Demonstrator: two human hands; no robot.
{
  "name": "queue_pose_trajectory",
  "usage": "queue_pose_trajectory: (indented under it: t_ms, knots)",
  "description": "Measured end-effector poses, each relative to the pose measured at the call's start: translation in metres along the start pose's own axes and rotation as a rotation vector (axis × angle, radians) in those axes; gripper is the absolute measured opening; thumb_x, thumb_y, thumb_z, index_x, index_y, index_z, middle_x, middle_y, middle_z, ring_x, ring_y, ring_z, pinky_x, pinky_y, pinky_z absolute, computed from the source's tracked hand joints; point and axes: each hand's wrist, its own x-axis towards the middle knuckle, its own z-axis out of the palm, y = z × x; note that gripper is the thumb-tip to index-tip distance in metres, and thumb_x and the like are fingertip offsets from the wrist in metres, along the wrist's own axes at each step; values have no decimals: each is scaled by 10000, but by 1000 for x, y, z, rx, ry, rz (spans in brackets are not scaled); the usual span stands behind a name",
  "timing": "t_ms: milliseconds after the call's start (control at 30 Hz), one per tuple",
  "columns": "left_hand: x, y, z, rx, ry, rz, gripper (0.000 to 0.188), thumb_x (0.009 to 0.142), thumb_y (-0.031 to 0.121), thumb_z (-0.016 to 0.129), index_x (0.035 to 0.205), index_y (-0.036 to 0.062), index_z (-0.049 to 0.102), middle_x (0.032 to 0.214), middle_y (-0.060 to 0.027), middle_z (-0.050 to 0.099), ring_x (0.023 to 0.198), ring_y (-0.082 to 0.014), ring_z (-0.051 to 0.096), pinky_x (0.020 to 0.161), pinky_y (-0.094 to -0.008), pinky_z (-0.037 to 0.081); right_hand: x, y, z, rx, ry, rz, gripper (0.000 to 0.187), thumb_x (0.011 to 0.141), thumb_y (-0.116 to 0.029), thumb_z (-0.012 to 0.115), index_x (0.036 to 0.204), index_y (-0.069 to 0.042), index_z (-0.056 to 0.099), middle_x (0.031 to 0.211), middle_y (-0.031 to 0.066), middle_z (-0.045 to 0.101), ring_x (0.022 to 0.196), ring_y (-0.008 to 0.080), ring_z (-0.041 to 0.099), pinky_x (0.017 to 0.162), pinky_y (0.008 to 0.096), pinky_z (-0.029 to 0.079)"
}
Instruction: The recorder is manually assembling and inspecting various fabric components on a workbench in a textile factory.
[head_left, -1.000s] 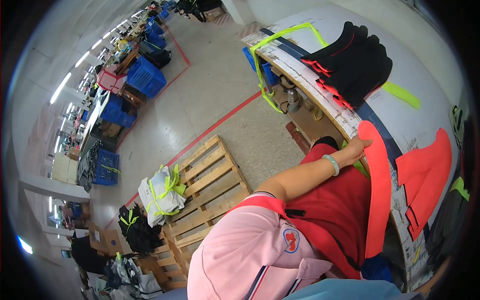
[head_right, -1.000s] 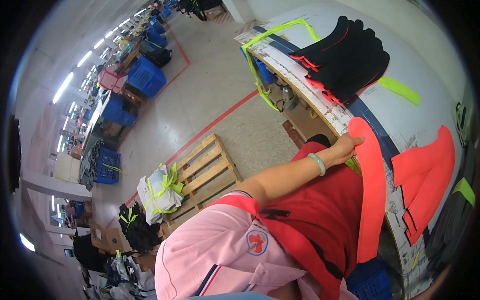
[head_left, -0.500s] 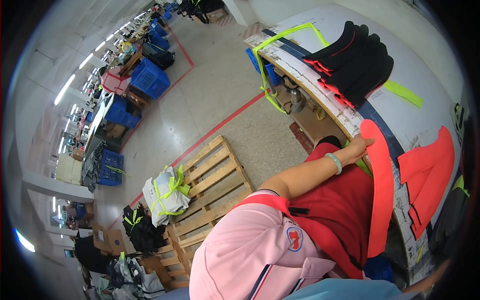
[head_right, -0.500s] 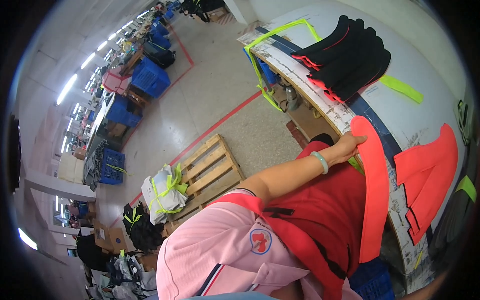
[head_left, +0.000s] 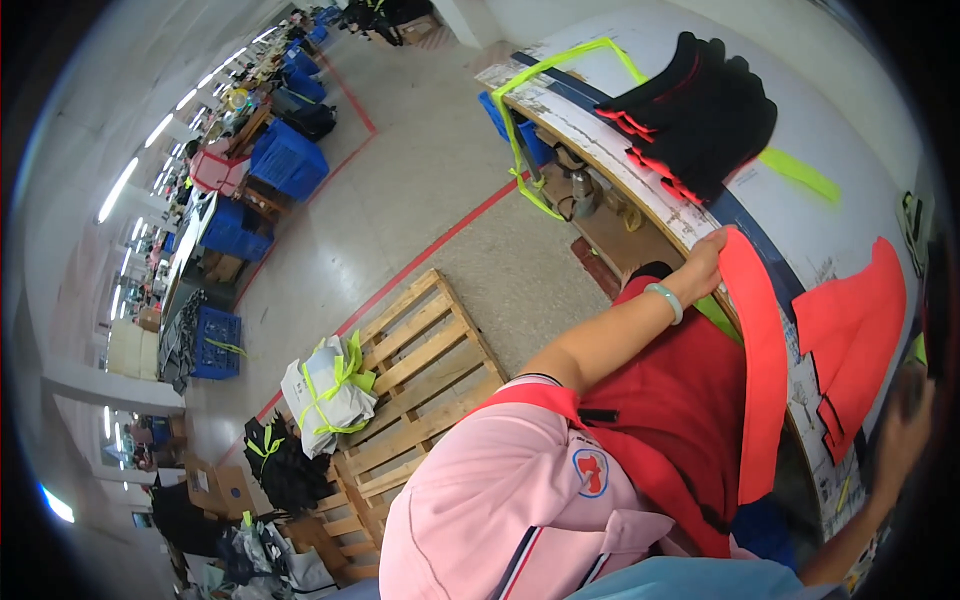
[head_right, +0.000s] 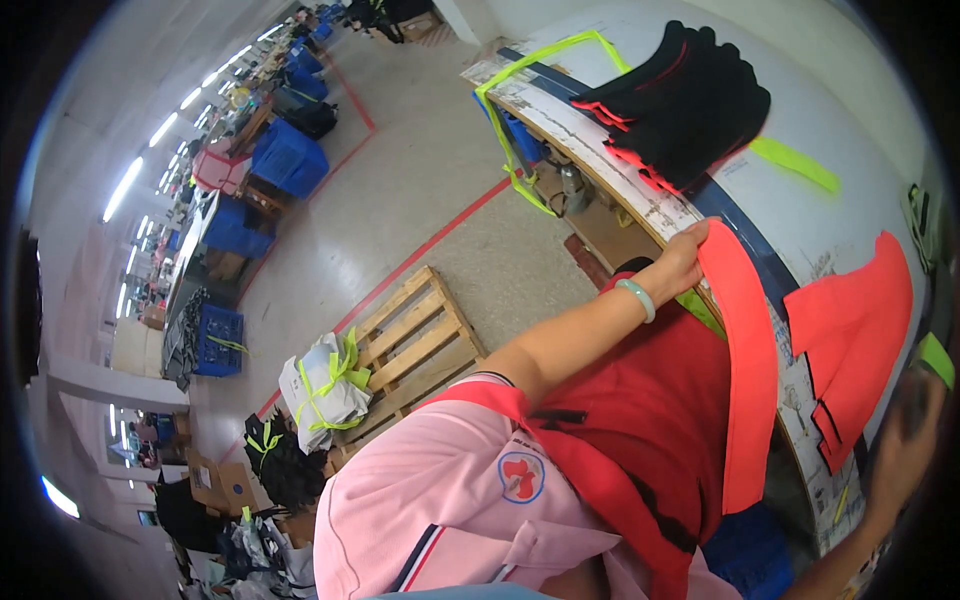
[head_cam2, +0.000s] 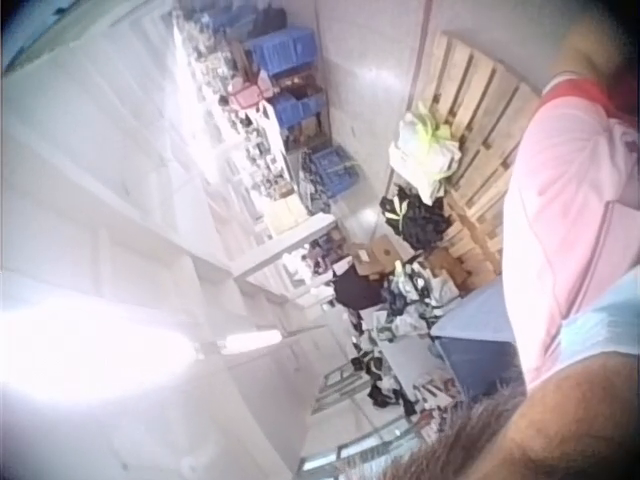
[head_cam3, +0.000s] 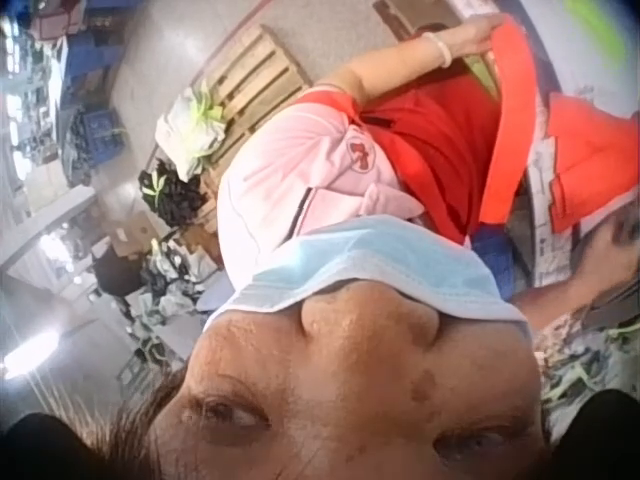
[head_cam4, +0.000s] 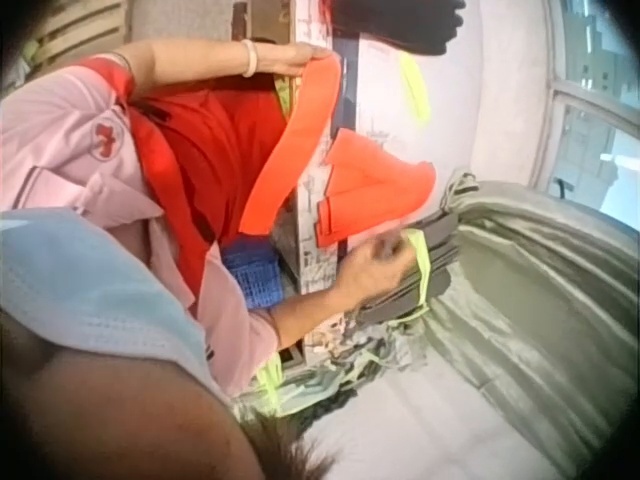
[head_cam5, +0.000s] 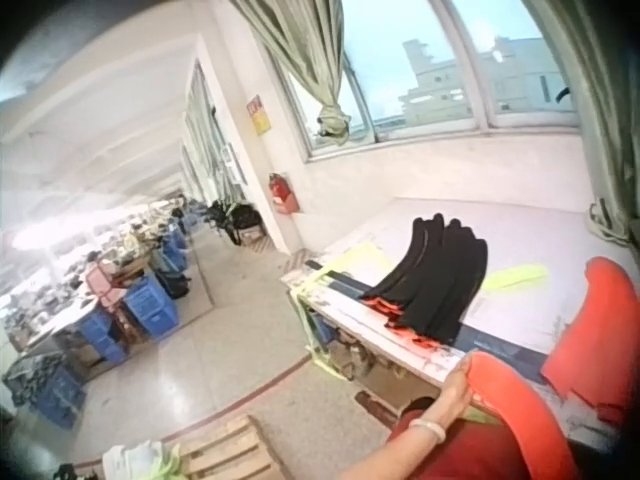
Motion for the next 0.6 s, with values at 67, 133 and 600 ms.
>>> queue_pose_trajectory:
  t_ms: [67, 133, 600]
  knots:
    - [-2, -3, -3, 85, 20, 62, 277, 1017, 197, 355, 1158, 23, 519, 1040, -93, 615, 953, -206, 610, 870, -358, 518, -3, -42, 39, 82, -44, -163, 500, 824, -24, 524, 1318, -36, 457, 1225, 196, 553, 1142, 349, 545, 970, 394, 413]
    - [-13, 4, -1, 89, 112, 132, 272, 994, 158, 388, 1151, -2, 542, 1101, -113, 613, 1027, -218, 586, 935, -353, 473, -3, -89, 88, 55, -162, -293, 515, 797, -47, 567, 1298, -7, 453, 1261, 209, 511, 1174, 386, 499, 997, 404, 397]
    - [-110, 28, 41, 306, 17, 272, 280, 1013, 263, 442, 1016, 22, 585, 949, -31, 611, 867, -101, 573, 796, -242, 478, -10, -164, 202, 637, -234, -133, 387, 874, -290, 640, 1164, -74, 500, 1058, 170, 624, 988, 359, 609, 798, 404, 486]
